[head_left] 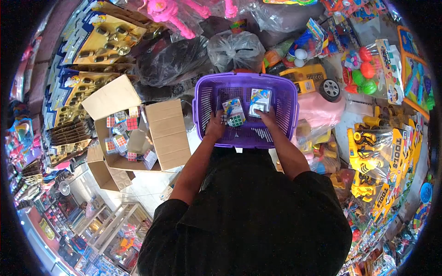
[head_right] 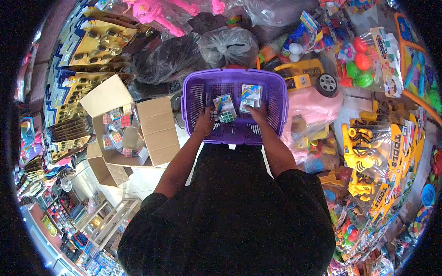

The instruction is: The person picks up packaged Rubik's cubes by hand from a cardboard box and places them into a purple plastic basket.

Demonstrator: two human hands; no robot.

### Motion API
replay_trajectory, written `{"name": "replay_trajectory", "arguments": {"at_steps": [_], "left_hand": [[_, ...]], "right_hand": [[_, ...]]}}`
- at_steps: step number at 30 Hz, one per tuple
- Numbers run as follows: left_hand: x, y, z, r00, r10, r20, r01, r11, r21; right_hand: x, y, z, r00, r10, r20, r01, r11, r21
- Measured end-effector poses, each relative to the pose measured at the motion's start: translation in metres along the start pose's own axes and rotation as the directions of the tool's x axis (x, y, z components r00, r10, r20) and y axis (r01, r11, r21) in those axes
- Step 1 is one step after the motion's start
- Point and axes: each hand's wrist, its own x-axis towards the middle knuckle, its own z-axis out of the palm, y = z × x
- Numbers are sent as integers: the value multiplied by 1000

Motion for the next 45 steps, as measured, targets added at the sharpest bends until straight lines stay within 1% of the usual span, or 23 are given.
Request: {"name": "replay_trajectory", "arguments": {"at_steps": [3, 5, 6, 7, 10, 11, 14, 17, 19, 20, 22, 23, 26, 27, 29, 32, 34, 37, 39, 40, 42, 43, 45], "left_hand": [[13, -26, 17, 1000, -15, -27, 14, 998, -53], [17, -34, 17, 997, 25, -76, -31, 997, -77], [14, -25, 8, 999, -1, -43, -4, 994, -108], [7, -10, -8, 1000, -27, -9, 25, 990, -139], [10, -16, -1, 999, -31, 35, 35, 991, -129], [14, -26, 10, 999, -19, 40, 23, 994, -110], [20, -35, 36, 997, 23, -79, -17, 997, 78], [20, -17, 25, 994, 94, -62, -63, 921, 384], [9, 12, -1, 1000, -30, 3, 28, 947, 319], [4, 26, -11, 995, -90, 39, 75, 955, 288], [-2, 43, -19, 991, -111, 68, 70, 895, 441], [-3, 47, -19, 989, -122, 82, 63, 856, 513], [2, 31, -7, 998, -55, 23, 37, 866, 499], [14, 8, 14, 999, -52, -7, 50, 892, 449], [12, 8, 8, 999, 20, -36, -7, 939, 345], [14, -7, 6, 997, 68, -29, -65, 992, 111], [15, -18, 12, 989, 146, -34, -145, 989, 29], [16, -24, 24, 969, 244, -21, -238, 958, 159], [25, -33, 38, 974, 226, -24, -204, 915, 348], [27, -30, 38, 975, 219, -29, -184, 881, 437], [22, -12, 28, 984, 171, -44, -133, 884, 448], [17, 4, 17, 988, 145, -52, -106, 885, 453], [14, 25, 1, 993, 36, 114, -91, 846, 526]], "right_hand": [[-7, -42, -6, 961, 194, 195, -163, 973, -163], [0, -18, 4, 964, 198, 179, -167, 971, -173], [3, -7, 9, 964, 200, 173, -169, 970, -177], [-12, -40, 10, 964, 238, 120, -213, 959, -188], [-19, -57, 13, 922, 299, 247, -327, 942, 78], [-20, -58, 15, 920, 305, 246, -324, 945, 38], [-13, -44, 17, 922, 313, 227, -310, 949, -52], [-4, -17, 12, 937, 306, 168, -301, 952, -52], [-5, -14, 6, 943, 313, 118, -312, 950, -21], [-3, -2, 5, 973, 220, 63, -223, 974, 34], [-3, 12, 7, 997, 37, -66, -28, 992, 126], [-2, 19, 1, 997, 72, -34, -68, 993, 97], [-4, 8, -9, 994, 105, -18, -105, 994, 39], [-3, 11, -12, 993, 112, -30, -113, 992, -50], [1, 23, -19, 991, 121, -51, -130, 966, -225], [-1, 12, -26, 951, 306, -47, -302, 885, -354], [-6, 10, -30, 958, 288, 13, -253, 863, -437], [-7, 23, -30, 966, 250, 65, -182, 836, -517], [-3, 35, -29, 968, 244, 62, -176, 831, -528], [-7, 20, -28, 969, 234, 75, -154, 816, -557], [-17, -5, -25, 970, 218, 104, -110, 783, -612], [-11, 19, -19, 960, 275, 46, -185, 752, -632], [-20, 15, -15, 960, 281, -12, -239, 793, -560]]}}
